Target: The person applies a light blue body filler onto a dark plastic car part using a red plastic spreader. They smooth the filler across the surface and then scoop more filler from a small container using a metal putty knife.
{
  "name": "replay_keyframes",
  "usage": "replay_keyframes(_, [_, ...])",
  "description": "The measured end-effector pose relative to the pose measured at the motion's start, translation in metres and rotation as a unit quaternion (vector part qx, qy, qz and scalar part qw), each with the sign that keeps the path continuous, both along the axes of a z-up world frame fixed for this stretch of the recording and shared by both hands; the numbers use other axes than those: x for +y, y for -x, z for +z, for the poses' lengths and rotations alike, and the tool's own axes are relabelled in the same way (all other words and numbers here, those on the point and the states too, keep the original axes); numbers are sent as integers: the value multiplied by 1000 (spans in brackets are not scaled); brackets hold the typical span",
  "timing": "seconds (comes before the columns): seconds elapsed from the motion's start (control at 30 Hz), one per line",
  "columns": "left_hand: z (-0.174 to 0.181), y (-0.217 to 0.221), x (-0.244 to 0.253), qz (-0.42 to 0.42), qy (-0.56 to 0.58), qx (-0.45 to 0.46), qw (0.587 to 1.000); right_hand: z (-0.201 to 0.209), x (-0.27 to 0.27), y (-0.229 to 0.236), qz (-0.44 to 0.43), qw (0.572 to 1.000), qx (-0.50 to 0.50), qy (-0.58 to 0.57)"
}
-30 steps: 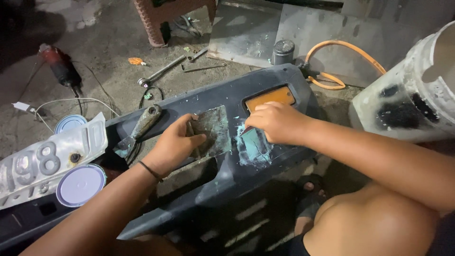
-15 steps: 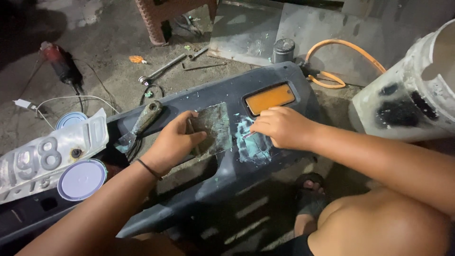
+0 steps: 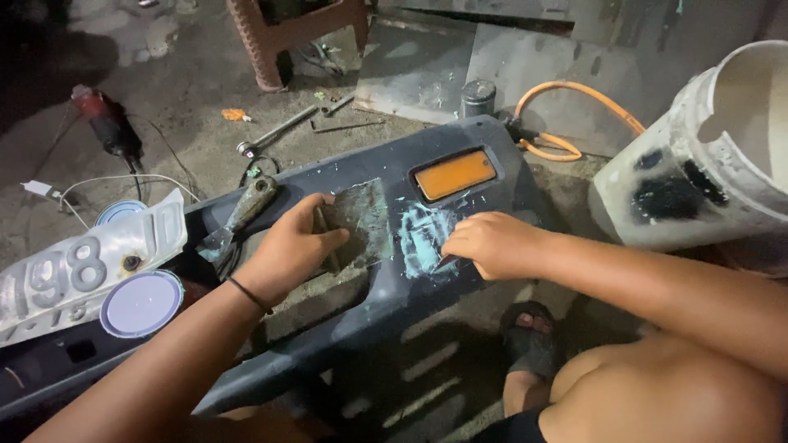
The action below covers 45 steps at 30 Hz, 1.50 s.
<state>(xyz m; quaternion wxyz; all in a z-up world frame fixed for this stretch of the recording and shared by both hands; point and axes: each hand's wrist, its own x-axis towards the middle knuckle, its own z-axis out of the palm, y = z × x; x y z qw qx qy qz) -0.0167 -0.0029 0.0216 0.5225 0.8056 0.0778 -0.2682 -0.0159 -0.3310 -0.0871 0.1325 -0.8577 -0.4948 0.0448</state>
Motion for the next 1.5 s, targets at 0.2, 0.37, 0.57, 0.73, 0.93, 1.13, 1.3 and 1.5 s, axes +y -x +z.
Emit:
replay_keyframes(0.2, [4, 6, -4, 60, 33, 19, 997, 34, 3, -2, -50, 996, 35, -65])
replay_keyframes(0.37, [3, 1, -7, 118, 114, 18, 986, 71, 9, -7, -212, 953, 12, -218])
replay_keyframes(0.57, [10, -1, -19, 210, 268, 35, 940, 74, 6, 2, -383, 885, -56, -259])
replay_keyframes(0.73, [8, -9, -25, 219, 332, 31, 917, 85, 40, 9, -361, 882, -60, -295])
replay_keyframes(0.93, [0, -20, -28, 219, 351, 37, 910, 76, 47, 10, -341, 894, -73, -280])
replay_keyframes(1.13, [-13, -19, -33, 229, 365, 28, 902, 54, 49, 2, -322, 896, -111, -284])
replay_keyframes(1.3, [-9, -16, -33, 234, 371, 22, 898, 46, 44, 3, -293, 906, -104, -285])
replay_keyframes(1.5, [5, -12, -34, 215, 380, -3, 900, 49, 47, 5, -253, 916, -109, -292])
